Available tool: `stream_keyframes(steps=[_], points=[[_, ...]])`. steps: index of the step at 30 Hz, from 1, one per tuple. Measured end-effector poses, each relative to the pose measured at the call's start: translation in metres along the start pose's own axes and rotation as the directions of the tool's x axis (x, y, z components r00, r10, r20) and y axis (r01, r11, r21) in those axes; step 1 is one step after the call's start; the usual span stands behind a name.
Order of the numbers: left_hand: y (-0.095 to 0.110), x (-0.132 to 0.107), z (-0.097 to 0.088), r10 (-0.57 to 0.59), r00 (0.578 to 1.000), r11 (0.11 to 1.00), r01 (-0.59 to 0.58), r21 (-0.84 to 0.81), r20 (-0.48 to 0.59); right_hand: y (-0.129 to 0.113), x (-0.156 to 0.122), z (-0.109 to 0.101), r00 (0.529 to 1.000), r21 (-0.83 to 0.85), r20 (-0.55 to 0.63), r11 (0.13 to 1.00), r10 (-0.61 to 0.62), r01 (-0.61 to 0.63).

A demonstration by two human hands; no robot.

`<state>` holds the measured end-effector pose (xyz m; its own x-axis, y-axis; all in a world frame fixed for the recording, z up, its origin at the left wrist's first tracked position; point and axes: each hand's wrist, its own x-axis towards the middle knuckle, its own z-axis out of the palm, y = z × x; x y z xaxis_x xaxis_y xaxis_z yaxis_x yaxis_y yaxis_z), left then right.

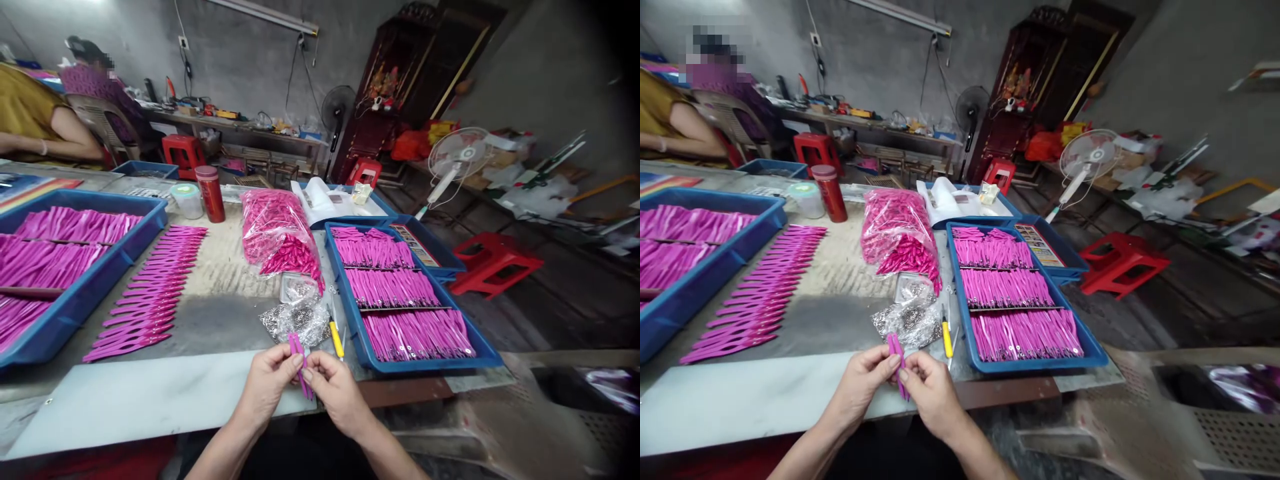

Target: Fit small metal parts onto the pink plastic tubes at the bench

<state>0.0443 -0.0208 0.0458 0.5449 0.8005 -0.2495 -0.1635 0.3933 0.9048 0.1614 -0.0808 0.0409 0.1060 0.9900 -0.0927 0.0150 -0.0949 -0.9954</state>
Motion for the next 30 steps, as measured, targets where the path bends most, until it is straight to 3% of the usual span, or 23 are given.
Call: stream_keyframes(steps=[30], points=[[-0.0003,-0.0019,0.0021,-0.047,0.998,0.999,0.046,-0.013,-0.041,0.0049,-0.0016,0.0044,1.000,-0.020,-0.030,1.000,0.006,-0.007]])
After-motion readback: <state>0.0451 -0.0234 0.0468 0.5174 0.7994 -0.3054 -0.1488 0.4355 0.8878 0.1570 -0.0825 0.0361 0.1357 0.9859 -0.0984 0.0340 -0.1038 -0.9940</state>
